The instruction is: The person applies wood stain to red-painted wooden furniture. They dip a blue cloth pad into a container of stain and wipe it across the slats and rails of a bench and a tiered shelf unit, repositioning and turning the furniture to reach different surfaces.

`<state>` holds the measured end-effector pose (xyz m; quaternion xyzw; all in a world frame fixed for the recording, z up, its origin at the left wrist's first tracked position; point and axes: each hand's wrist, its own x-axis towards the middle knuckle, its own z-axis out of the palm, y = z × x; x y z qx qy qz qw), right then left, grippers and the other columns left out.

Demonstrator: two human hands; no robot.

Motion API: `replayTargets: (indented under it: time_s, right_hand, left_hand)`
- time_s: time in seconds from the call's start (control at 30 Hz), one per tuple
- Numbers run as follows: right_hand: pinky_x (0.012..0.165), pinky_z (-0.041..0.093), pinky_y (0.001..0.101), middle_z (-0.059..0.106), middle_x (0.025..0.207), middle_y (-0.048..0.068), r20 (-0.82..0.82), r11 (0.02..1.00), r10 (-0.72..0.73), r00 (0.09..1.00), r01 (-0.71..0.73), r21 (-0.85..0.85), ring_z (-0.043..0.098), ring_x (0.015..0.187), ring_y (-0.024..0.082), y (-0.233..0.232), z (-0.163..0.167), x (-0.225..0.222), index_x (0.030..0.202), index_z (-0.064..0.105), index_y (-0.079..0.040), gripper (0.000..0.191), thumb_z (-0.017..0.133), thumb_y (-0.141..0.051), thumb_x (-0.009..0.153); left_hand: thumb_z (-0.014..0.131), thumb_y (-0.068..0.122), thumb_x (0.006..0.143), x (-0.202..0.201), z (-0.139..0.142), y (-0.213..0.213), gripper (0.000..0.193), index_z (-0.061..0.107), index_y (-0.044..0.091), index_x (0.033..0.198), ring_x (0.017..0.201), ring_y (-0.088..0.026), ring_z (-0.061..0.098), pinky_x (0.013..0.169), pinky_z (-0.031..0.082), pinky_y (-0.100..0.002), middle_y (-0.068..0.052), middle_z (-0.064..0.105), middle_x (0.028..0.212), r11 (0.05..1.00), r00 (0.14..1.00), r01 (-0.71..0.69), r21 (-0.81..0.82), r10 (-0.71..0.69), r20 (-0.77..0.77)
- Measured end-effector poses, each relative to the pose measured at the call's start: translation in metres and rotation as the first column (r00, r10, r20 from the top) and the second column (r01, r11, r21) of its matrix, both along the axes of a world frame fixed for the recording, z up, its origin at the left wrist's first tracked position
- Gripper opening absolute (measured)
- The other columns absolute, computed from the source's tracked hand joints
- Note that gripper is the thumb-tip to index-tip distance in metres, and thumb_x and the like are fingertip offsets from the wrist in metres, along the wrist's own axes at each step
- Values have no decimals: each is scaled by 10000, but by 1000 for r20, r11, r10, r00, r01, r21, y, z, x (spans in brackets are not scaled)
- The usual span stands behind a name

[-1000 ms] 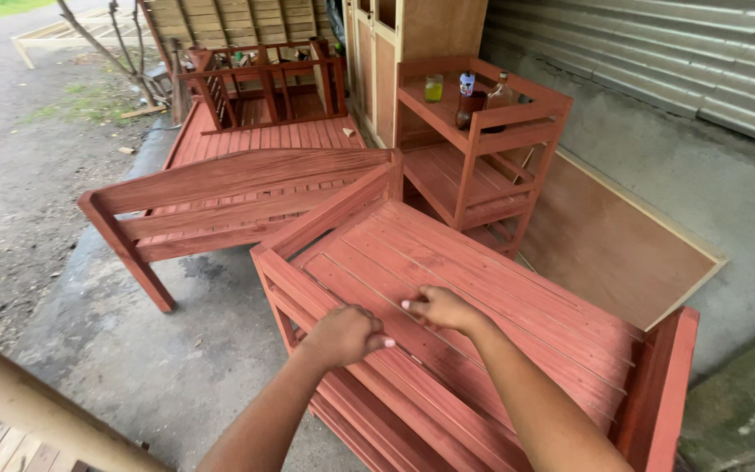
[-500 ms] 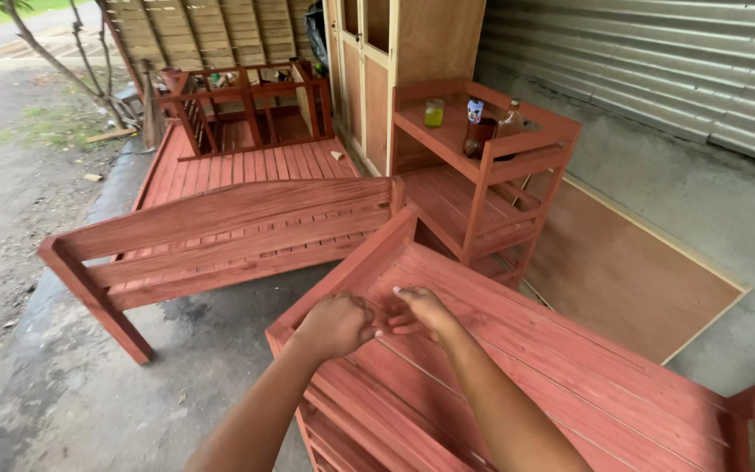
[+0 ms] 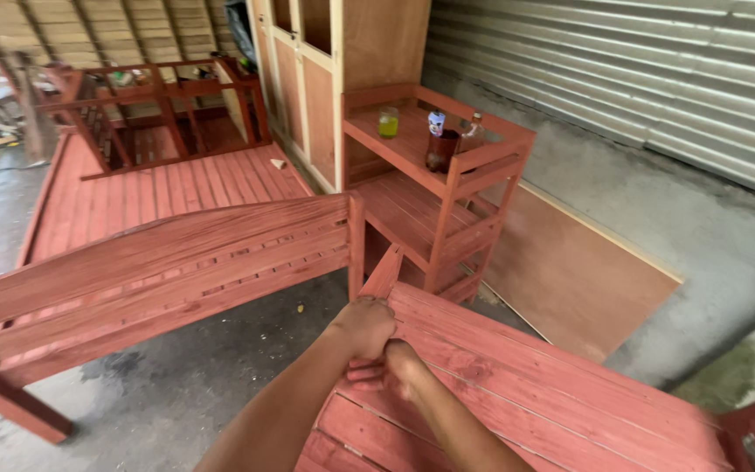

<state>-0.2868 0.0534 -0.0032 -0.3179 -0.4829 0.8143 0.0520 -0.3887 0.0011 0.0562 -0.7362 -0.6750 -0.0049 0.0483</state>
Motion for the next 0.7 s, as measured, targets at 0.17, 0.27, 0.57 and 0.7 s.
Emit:
replayTargets:
  time_s: [0.17,0.27,0.57,0.7]
  right_hand:
    - [766,627,544,728,929,166,35,966,-232,972,235,-110,728,771,321,7,-4,-29,1065,644,-8,421,338,-295,1035]
    - [710,626,538,585,780,69,-79,952,-287,955,275,-132,578,614,239,1,0,-50,972,591,-82,279,394,-265,1046]
    - [818,476,525,636,971,77,255,656,-724,641,754,-29,564,871,270,-32,3,-115,1063,634,-90,316,404,-296,998]
    - [891,547,442,746,1084,164,-10,491,-871,491,871,-35,688,991,275,-32,-18,-138,1137,695,-14,397,412,-240,975]
  left_hand:
    - [690,158,706,-39,1,32,239,796,80,905,1124,-330,658,1063,468,-449,-170,745,1067,984,987,145,-105,-152,-60]
    - [715,184,702,-69,0,43,266,801,67,925,1121,-374,643,1138,398,-460,-212,723,1082,963,966,252,-92,-256,-39]
    - [630,195,762,-134,-22,70,256,813,127,926,1151,-374,636,1209,275,-563,-197,733,1058,841,845,535,-84,-530,75]
    - [639,222,766,-144,-31,89,238,814,160,916,1056,-361,680,1204,260,-593,-169,743,1010,779,791,611,-139,-603,98]
